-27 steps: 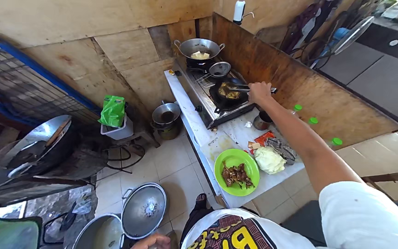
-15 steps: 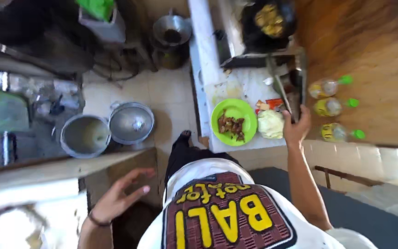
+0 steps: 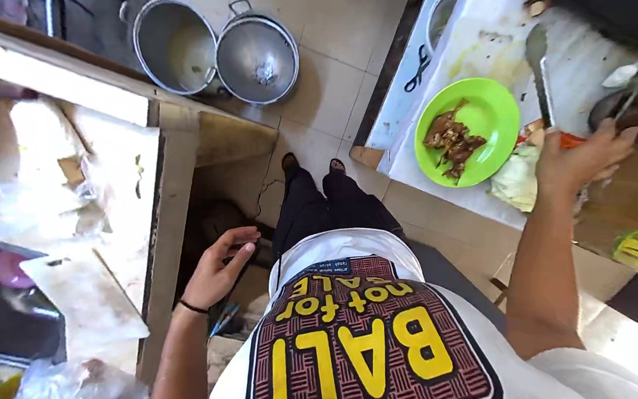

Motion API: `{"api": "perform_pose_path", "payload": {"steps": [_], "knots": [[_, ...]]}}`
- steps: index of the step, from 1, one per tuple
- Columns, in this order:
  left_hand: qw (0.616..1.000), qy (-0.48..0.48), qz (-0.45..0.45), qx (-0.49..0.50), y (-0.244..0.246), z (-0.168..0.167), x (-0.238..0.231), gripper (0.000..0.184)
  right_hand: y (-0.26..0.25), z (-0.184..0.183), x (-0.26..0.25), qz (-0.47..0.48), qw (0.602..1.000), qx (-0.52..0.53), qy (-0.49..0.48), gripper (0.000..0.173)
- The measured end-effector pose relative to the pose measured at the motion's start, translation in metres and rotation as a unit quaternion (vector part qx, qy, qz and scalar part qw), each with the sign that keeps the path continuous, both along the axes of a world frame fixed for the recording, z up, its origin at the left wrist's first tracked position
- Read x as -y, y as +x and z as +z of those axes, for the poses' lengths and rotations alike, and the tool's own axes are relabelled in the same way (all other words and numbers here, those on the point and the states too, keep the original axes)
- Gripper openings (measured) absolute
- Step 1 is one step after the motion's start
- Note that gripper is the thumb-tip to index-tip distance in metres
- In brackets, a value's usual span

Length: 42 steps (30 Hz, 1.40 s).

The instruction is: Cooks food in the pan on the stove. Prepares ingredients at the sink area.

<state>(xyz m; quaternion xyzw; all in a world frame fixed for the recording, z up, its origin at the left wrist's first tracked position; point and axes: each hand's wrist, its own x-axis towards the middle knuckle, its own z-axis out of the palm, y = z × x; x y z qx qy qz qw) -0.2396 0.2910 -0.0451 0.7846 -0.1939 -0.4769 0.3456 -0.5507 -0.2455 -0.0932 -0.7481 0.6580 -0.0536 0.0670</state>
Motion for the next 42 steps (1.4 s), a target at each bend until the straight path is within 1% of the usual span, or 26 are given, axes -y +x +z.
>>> {"api": "perform_pose_path", "payload": {"steps": [2,3,4,5,6,8,9,10,11,14,16,18,19,20,21,22,23,24,26,28,30,32,35,37,39,42], "knots": [[0.999,0.029,0.02,-0.018,-0.028,-0.011,-0.01,0.043,0.027,0.021,-0.038,0.136,0.987,0.059,-0.056,0.065],[0.998,0.049,0.015,-0.025,-0.04,-0.017,-0.014,0.043,0.041,0.031,-0.065,0.217,0.971,0.088,-0.051,0.057],[0.997,0.066,0.002,-0.034,-0.05,-0.025,-0.019,0.045,0.054,0.037,-0.096,0.298,0.948,0.107,-0.025,0.049],[0.996,0.079,-0.017,-0.043,-0.059,-0.035,-0.025,0.047,0.062,0.038,-0.128,0.367,0.923,0.115,0.027,0.042],[0.994,0.088,-0.033,-0.053,-0.066,-0.043,-0.031,0.049,0.066,0.034,-0.158,0.412,0.897,0.109,0.121,0.038],[0.994,0.077,-0.047,-0.064,-0.075,-0.052,-0.045,0.041,0.065,0.018,-0.212,0.427,0.83,0.043,0.357,0.04],[0.995,0.061,-0.043,-0.062,-0.078,-0.053,-0.054,0.035,0.064,0.009,-0.234,0.415,0.792,0.001,0.448,0.043],[0.997,0.045,-0.033,-0.056,-0.079,-0.051,-0.066,0.03,0.06,0.001,-0.254,0.407,0.763,-0.02,0.502,0.045],[0.998,0.034,-0.018,-0.045,-0.079,-0.048,-0.079,0.027,0.055,-0.005,-0.272,0.41,0.75,-0.012,0.519,0.043],[0.998,0.031,0.053,-0.013,-0.085,-0.038,-0.129,0.025,0.054,-0.008,-0.314,0.424,0.753,0.091,0.495,0.029],[0.988,-0.021,0.152,-0.005,-0.093,-0.027,-0.166,0.021,0.066,0.001,-0.338,0.395,0.747,0.131,0.519,0.028],[0.95,-0.133,0.273,-0.077,-0.098,-0.01,-0.198,0.012,0.079,0.013,-0.36,0.375,0.739,0.115,0.549,0.029],[0.924,-0.188,0.305,-0.136,-0.1,-0.001,-0.214,0.011,0.083,0.016,-0.369,0.383,0.733,0.099,0.553,0.037],[0.908,-0.227,0.3,-0.186,-0.102,0.008,-0.227,0.01,0.086,0.017,-0.376,0.393,0.727,0.084,0.556,0.048],[0.898,-0.245,0.285,-0.227,-0.102,0.012,-0.237,0.011,0.087,0.015,-0.384,0.404,0.724,0.073,0.555,0.053],[0.89,-0.241,0.284,-0.263,-0.102,0.013,-0.244,0.012,0.088,0.013,-0.389,0.41,0.719,0.071,0.556,0.053],[0.888,-0.211,0.289,-0.288,-0.1,0.009,-0.25,0.015,0.089,0.012,-0.392,0.412,0.713,0.075,0.562,0.05],[0.897,-0.164,0.285,-0.295,-0.096,0.001,-0.255,0.02,0.092,0.011,-0.393,0.408,0.706,0.085,0.573,0.045],[0.934,-0.038,0.245,-0.259,-0.085,-0.024,-0.257,0.029,0.097,0.013,-0.392,0.381,0.69,0.112,0.605,0.034],[0.954,0.047,0.206,-0.211,-0.08,-0.055,-0.253,0.03,0.1,0.016,-0.385,0.341,0.677,0.103,0.644,0.026],[0.965,0.049,0.211,-0.15,-0.081,-0.082,-0.242,0.027,0.104,0.013,-0.372,0.33,0.664,0.053,0.669,0.018],[0.977,0.004,0.192,-0.089,-0.089,-0.101,-0.223,0.027,0.101,0.01,-0.36,0.363,0.651,0.005,0.666,0.018],[0.992,-0.051,0.113,-0.02,-0.089,-0.137,-0.185,0.025,0.1,0.006,-0.345,0.446,0.664,0.004,0.601,0.02],[0.998,-0.017,0.02,-0.062,-0.076,-0.172,-0.159,0.033,0.099,0.002,-0.343,0.465,0.681,0.009,0.566,0.022],[0.987,0.051,-0.074,-0.131,-0.054,-0.21,-0.133,0.038,0.099,-0.003,-0.342,0.484,0.692,0.023,0.535,0.024],[0.97,0.107,-0.15,-0.161,-0.038,-0.247,-0.107,0.039,0.097,-0.004,-0.332,0.518,0.685,0.029,0.511,0.026]]}}
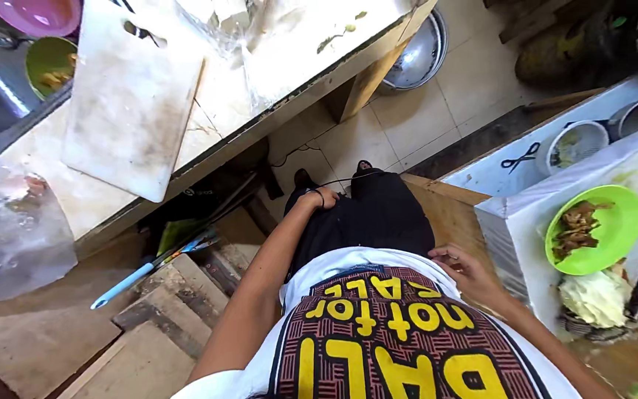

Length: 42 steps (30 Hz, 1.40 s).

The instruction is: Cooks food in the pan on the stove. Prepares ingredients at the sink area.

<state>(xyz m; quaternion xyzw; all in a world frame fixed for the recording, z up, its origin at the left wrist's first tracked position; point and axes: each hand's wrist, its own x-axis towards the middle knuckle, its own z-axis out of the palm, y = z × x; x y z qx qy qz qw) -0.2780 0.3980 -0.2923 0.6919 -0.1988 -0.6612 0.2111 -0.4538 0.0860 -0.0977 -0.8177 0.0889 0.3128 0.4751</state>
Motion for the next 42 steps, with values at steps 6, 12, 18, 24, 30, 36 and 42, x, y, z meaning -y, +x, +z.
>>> {"api": "perform_pose_path", "payload": {"steps": [6,12,18,24,30,36,42], "knots": [[0.995,-0.01,0.087,0.041,-0.009,-0.003,0.015,0.033,-0.002,-0.004,0.001,0.039,0.993,0.086,-0.074,0.026],[0.913,-0.021,0.168,0.371,-0.01,0.067,0.029,0.025,-0.006,0.001,0.005,-0.022,0.999,0.041,0.022,0.024],[0.956,-0.153,0.231,0.094,-0.023,0.204,-0.04,0.03,-0.001,0.061,0.02,-0.069,0.972,-0.124,0.187,0.017],[0.942,-0.095,0.297,0.126,-0.101,0.25,-0.127,0.047,-0.009,0.097,0.002,-0.111,0.96,-0.112,0.232,0.016],[0.89,-0.111,0.412,0.161,-0.117,0.264,-0.112,0.026,0.055,0.026,-0.021,0.019,0.988,0.057,0.139,0.022],[0.778,-0.32,0.54,0.011,-0.131,0.253,-0.151,0.017,0.075,0.03,-0.008,0.143,0.971,-0.003,0.19,0.023],[0.927,-0.041,0.372,0.032,-0.123,0.262,-0.145,0.044,0.08,0.051,0.007,0.14,0.939,-0.062,0.308,0.018]]}}
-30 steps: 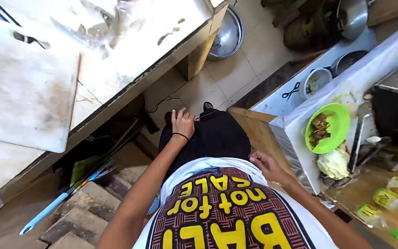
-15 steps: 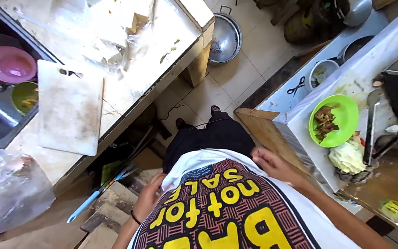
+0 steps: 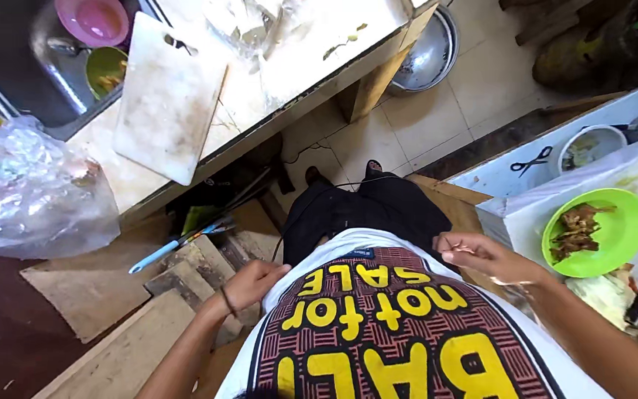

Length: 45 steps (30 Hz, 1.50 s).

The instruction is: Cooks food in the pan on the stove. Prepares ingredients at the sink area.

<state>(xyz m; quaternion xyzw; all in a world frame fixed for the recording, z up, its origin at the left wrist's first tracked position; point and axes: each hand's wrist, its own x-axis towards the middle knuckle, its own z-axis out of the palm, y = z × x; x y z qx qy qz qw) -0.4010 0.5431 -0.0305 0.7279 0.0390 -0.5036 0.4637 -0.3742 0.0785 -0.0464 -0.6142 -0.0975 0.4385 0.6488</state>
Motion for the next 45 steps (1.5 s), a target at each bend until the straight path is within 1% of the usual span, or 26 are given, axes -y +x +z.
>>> {"api": "perform_pose_path", "payload": {"steps": [1,2,3,4,5,7,10,13,16,18,20,22,23,25,26,28,29,31,33,34,37,39,40,42,44,45], "knots": [[0.998,0.017,-0.015,0.067,0.004,-0.006,0.009,0.033,0.006,0.0,-0.005,0.035,0.999,0.011,-0.024,0.02],[0.991,0.013,0.0,0.13,0.008,-0.013,0.018,0.023,0.013,0.0,-0.01,0.073,0.995,0.038,-0.06,0.021],[0.983,-0.003,0.022,0.183,0.013,-0.022,0.028,0.023,0.019,-0.001,-0.015,0.1,0.987,0.073,-0.1,0.021],[0.975,-0.023,0.032,0.219,0.018,-0.028,0.036,0.028,0.023,-0.002,-0.021,0.111,0.98,0.104,-0.131,0.019],[0.97,-0.042,0.033,0.237,0.023,-0.032,0.044,0.031,0.023,-0.004,-0.024,0.109,0.974,0.127,-0.15,0.017],[0.961,-0.083,0.044,0.26,0.028,-0.038,0.056,0.028,0.02,-0.006,-0.025,0.079,0.971,0.153,-0.168,0.018],[0.955,-0.129,0.07,0.257,0.024,-0.035,0.061,0.026,0.014,-0.005,-0.021,0.022,0.962,0.208,-0.177,0.03],[0.955,-0.099,0.05,0.275,0.019,-0.033,0.065,0.022,0.014,-0.004,-0.022,-0.005,0.958,0.242,-0.157,0.035],[0.928,-0.061,0.028,0.366,0.022,-0.04,0.078,0.021,0.021,0.0,-0.026,-0.005,0.966,0.234,-0.111,0.027],[0.901,-0.044,-0.007,0.432,0.029,-0.046,0.086,0.025,0.027,0.003,-0.026,0.007,0.976,0.211,-0.05,0.021],[0.881,-0.023,-0.052,0.47,0.036,-0.046,0.091,0.034,0.035,0.01,-0.026,0.046,0.983,0.174,0.031,0.015],[0.868,0.015,-0.112,0.484,0.041,-0.036,0.097,0.031,0.04,0.016,-0.026,0.081,0.983,0.15,0.071,0.016],[0.862,0.035,-0.142,0.486,0.043,-0.031,0.102,0.028,0.042,0.016,-0.026,0.08,0.984,0.151,0.057,0.019],[0.854,0.062,-0.175,0.486,0.049,-0.027,0.112,0.028,0.041,0.011,-0.027,0.055,0.978,0.2,-0.037,0.019],[0.849,0.069,-0.175,0.493,0.051,-0.028,0.116,0.028,0.041,0.006,-0.031,0.041,0.965,0.24,-0.099,0.018],[0.841,0.067,-0.149,0.516,0.051,-0.035,0.12,0.023,0.039,0.001,-0.04,0.039,0.93,0.295,-0.215,0.032],[0.84,0.055,-0.128,0.525,0.051,-0.039,0.119,0.02,0.039,-0.001,-0.044,0.039,0.917,0.31,-0.25,0.035],[0.862,0.015,-0.083,0.5,0.052,-0.041,0.116,0.018,0.042,-0.006,-0.046,0.046,0.909,0.317,-0.267,0.029],[0.893,-0.02,-0.045,0.447,0.055,-0.035,0.114,0.018,0.048,-0.011,-0.048,0.05,0.908,0.346,-0.232,0.024],[0.9,-0.032,-0.017,0.435,0.056,-0.035,0.114,0.018,0.051,-0.012,-0.051,0.046,0.912,0.35,-0.207,0.022],[0.924,-0.069,0.104,0.362,0.045,-0.023,0.101,0.021,0.058,-0.005,-0.07,0.027,0.956,0.266,-0.118,0.022],[0.939,-0.067,0.167,0.294,0.026,-0.013,0.082,0.022,0.07,0.001,-0.087,0.057,0.972,0.223,-0.043,0.021],[0.948,-0.059,0.182,0.254,0.014,-0.01,0.073,0.022,0.075,0.004,-0.093,0.094,0.976,0.195,-0.018,0.02],[0.97,-0.073,0.163,0.165,0.0,-0.01,0.058,0.019,0.084,0.002,-0.091,0.162,0.979,0.125,-0.007,0.02],[0.986,-0.103,0.107,0.081,0.006,-0.02,0.059,0.014,0.089,-0.006,-0.073,0.176,0.982,0.061,-0.016,0.019],[0.989,-0.109,0.079,0.063,0.015,-0.025,0.063,0.017,0.089,-0.008,-0.064,0.164,0.986,0.028,-0.025,0.018]]}}
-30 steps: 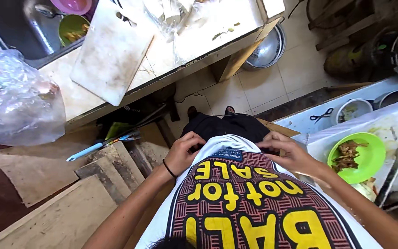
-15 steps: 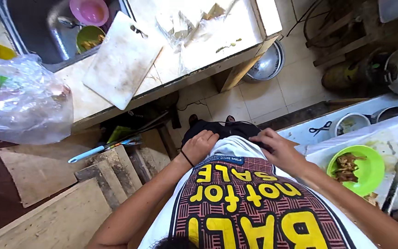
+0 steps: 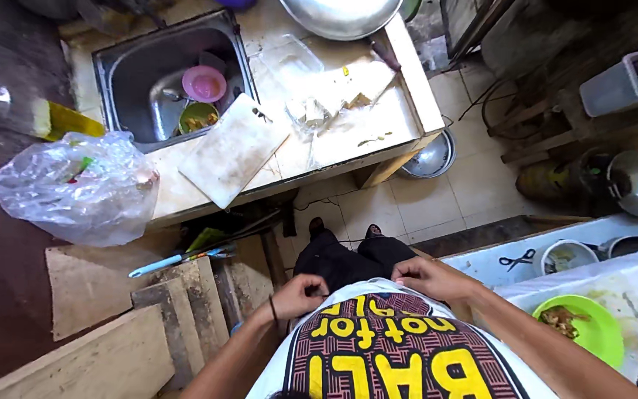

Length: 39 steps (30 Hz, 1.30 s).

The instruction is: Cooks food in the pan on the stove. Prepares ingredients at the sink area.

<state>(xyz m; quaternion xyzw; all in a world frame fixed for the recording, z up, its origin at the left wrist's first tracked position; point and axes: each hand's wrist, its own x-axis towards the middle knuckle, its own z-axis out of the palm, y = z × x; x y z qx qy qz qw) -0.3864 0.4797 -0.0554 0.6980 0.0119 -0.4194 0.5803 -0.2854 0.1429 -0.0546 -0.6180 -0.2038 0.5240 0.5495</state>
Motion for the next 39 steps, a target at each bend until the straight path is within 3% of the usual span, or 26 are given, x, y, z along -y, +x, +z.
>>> {"api": "perform_pose_path", "payload": {"steps": [3,7,10,12,15,18,21,23,24,26,30,33,35,39], "knots": [[0.997,0.026,-0.066,-0.001,0.027,-0.014,0.011,0.043,-0.004,0.001,0.027,-0.046,0.998,-0.031,-0.031,0.019],[0.998,-0.048,0.016,0.041,0.006,-0.016,0.003,0.02,-0.004,0.011,0.069,-0.022,0.997,-0.045,-0.065,0.013],[0.987,-0.135,0.05,0.075,-0.024,-0.014,0.004,0.022,-0.003,0.013,0.076,-0.118,0.988,-0.07,-0.076,0.011],[0.983,-0.142,0.084,0.075,-0.03,-0.014,0.013,0.019,0.005,0.005,0.062,-0.204,0.97,-0.103,-0.079,0.011],[0.964,-0.134,0.227,-0.039,-0.02,-0.01,0.018,0.015,0.024,-0.023,0.026,-0.208,0.962,-0.116,-0.133,0.014],[0.91,-0.148,0.349,-0.168,-0.021,-0.032,-0.013,0.027,0.037,-0.051,0.008,-0.124,0.96,-0.186,-0.17,0.016],[0.934,-0.138,0.264,-0.197,-0.051,-0.07,-0.058,0.014,0.053,-0.059,0.03,-0.048,0.961,-0.252,-0.103,0.011],[0.938,-0.139,0.252,-0.192,-0.06,-0.076,-0.08,0.022,0.054,-0.062,0.052,-0.005,0.957,-0.281,-0.071,0.028],[0.94,-0.129,0.263,-0.178,-0.056,-0.076,-0.086,0.025,0.052,-0.063,0.058,0.015,0.954,-0.292,-0.074,0.028],[0.948,-0.057,0.282,-0.14,-0.037,-0.069,-0.093,0.025,0.048,-0.066,0.058,0.025,0.95,-0.283,-0.126,0.009],[0.971,0.034,0.172,-0.165,-0.001,-0.068,-0.125,0.04,0.029,-0.085,0.008,-0.08,0.951,-0.168,-0.246,0.009],[0.988,0.033,0.06,-0.141,0.008,-0.07,-0.161,0.043,0.008,-0.108,-0.012,-0.119,0.962,-0.178,-0.172,0.002],[0.992,0.047,0.034,-0.111,0.015,-0.072,-0.178,0.043,-0.012,-0.116,-0.015,-0.169,0.95,-0.219,-0.146,0.007],[0.998,0.048,0.018,-0.029,0.039,-0.074,-0.182,0.043,-0.027,-0.125,-0.028,-0.306,0.904,-0.194,-0.225,0.025]]}}
